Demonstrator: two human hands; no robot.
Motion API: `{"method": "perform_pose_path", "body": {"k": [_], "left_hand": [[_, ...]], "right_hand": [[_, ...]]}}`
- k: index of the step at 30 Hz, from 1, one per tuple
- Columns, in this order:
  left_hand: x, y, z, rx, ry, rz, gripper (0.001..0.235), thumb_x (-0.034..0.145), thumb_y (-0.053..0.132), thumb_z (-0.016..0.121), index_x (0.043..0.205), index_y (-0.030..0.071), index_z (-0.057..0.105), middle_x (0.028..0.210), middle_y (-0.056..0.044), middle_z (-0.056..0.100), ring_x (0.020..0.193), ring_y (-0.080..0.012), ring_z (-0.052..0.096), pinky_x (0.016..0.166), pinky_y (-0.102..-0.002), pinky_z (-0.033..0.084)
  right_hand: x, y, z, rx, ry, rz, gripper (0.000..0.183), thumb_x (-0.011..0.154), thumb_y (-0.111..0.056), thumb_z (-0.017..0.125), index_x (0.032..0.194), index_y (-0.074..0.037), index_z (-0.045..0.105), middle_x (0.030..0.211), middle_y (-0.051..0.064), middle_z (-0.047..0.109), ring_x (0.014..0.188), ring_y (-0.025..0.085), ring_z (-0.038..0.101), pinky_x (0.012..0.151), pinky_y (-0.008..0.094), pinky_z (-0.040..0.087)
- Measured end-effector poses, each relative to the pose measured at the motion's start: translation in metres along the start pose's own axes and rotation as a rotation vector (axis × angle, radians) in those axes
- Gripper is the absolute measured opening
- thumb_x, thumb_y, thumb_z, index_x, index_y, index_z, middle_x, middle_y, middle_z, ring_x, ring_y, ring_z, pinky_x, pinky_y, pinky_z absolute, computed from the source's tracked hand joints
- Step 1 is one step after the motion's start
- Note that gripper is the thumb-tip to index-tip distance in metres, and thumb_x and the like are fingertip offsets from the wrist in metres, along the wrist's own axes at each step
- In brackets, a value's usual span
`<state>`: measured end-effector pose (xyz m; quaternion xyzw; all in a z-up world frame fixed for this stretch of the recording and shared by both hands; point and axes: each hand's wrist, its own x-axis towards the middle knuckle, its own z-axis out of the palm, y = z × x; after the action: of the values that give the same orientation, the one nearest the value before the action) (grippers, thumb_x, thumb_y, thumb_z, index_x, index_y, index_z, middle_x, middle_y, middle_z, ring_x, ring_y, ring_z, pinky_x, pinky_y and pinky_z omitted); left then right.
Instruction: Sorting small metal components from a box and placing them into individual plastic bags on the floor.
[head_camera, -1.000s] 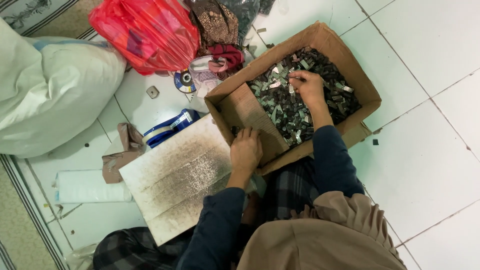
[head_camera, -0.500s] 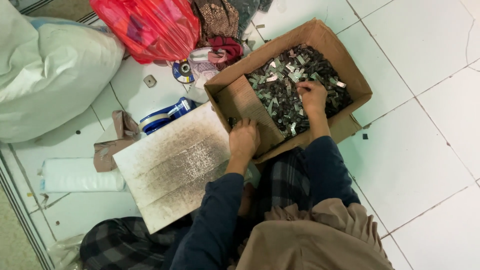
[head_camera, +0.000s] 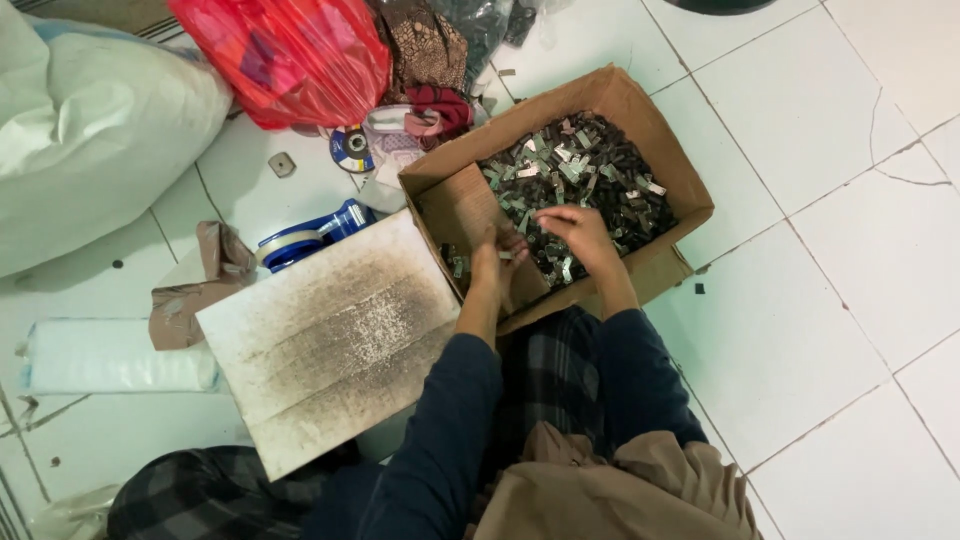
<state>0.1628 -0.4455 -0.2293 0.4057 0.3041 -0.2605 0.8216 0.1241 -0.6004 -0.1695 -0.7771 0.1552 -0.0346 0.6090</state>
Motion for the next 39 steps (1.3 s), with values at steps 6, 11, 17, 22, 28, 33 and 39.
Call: {"method": "perform_pose_path", "body": {"k": [6, 11, 17, 22, 28, 33, 39], "left_hand": [[-0.015, 0.020, 0.002, 0.096, 0.065, -0.008, 0.028, 0.096, 0.030, 0.059, 0.105, 0.006, 0.071, 0.086, -0.013, 0.059, 0.075, -0.0239, 0.060, 0.061, -0.030, 0.055], [-0.010, 0.018, -0.001, 0.129, 0.041, 0.002, 0.028, 0.098, 0.032, 0.059, 0.112, 0.010, 0.071, 0.094, -0.013, 0.065, 0.080, -0.0234, 0.065, 0.064, -0.029, 0.058], [-0.012, 0.013, -0.003, 0.188, -0.010, 0.024, 0.035, 0.103, 0.033, 0.056, 0.125, 0.008, 0.066, 0.103, -0.016, 0.068, 0.089, -0.0238, 0.068, 0.072, -0.030, 0.059], [-0.014, 0.008, -0.005, 0.180, -0.033, 0.022, 0.037, 0.101, 0.033, 0.059, 0.125, 0.006, 0.064, 0.105, -0.016, 0.067, 0.091, -0.0243, 0.066, 0.074, -0.030, 0.058], [-0.015, 0.005, -0.005, 0.188, -0.054, 0.029, 0.035, 0.100, 0.035, 0.060, 0.122, 0.008, 0.066, 0.101, -0.013, 0.068, 0.089, -0.0219, 0.067, 0.072, -0.029, 0.058], [-0.017, 0.005, -0.003, 0.225, -0.055, 0.040, 0.040, 0.100, 0.038, 0.060, 0.126, 0.008, 0.066, 0.101, -0.013, 0.068, 0.089, -0.0216, 0.067, 0.071, -0.027, 0.057], [-0.016, 0.005, -0.004, 0.241, -0.029, 0.040, 0.037, 0.098, 0.037, 0.063, 0.122, 0.009, 0.069, 0.102, -0.016, 0.071, 0.087, -0.0229, 0.069, 0.070, -0.029, 0.060]], "right_hand": [[0.036, 0.026, -0.027, -0.664, 0.415, 0.128, 0.019, 0.095, -0.013, 0.073, 0.112, -0.015, 0.078, 0.108, 0.010, 0.062, 0.108, 0.031, 0.061, 0.089, 0.042, 0.053], [0.069, 0.074, -0.014, -1.257, 0.219, 0.149, 0.028, 0.095, -0.023, 0.071, 0.122, -0.017, 0.070, 0.128, 0.014, 0.057, 0.122, 0.035, 0.047, 0.093, 0.050, 0.040], [0.068, 0.060, -0.011, -1.327, 0.100, 0.295, 0.030, 0.098, -0.019, 0.062, 0.128, -0.015, 0.066, 0.135, 0.014, 0.059, 0.125, 0.035, 0.048, 0.092, 0.050, 0.041], [0.055, 0.046, -0.005, -1.339, 0.085, 0.311, 0.037, 0.101, -0.011, 0.057, 0.138, -0.015, 0.059, 0.139, 0.015, 0.058, 0.129, 0.036, 0.048, 0.095, 0.051, 0.041], [0.057, 0.085, 0.000, -1.470, 0.121, 0.139, 0.020, 0.097, -0.008, 0.061, 0.114, -0.009, 0.072, 0.118, 0.015, 0.069, 0.116, 0.035, 0.059, 0.092, 0.052, 0.041], [0.054, 0.077, 0.003, -1.056, 0.090, -0.080, 0.015, 0.098, -0.027, 0.067, 0.110, -0.018, 0.071, 0.103, 0.012, 0.066, 0.104, 0.037, 0.065, 0.086, 0.050, 0.052], [0.054, 0.086, 0.017, -1.227, -0.085, -0.216, 0.029, 0.100, -0.038, 0.066, 0.129, -0.036, 0.066, 0.122, 0.004, 0.056, 0.118, 0.027, 0.054, 0.095, 0.042, 0.044]]}}
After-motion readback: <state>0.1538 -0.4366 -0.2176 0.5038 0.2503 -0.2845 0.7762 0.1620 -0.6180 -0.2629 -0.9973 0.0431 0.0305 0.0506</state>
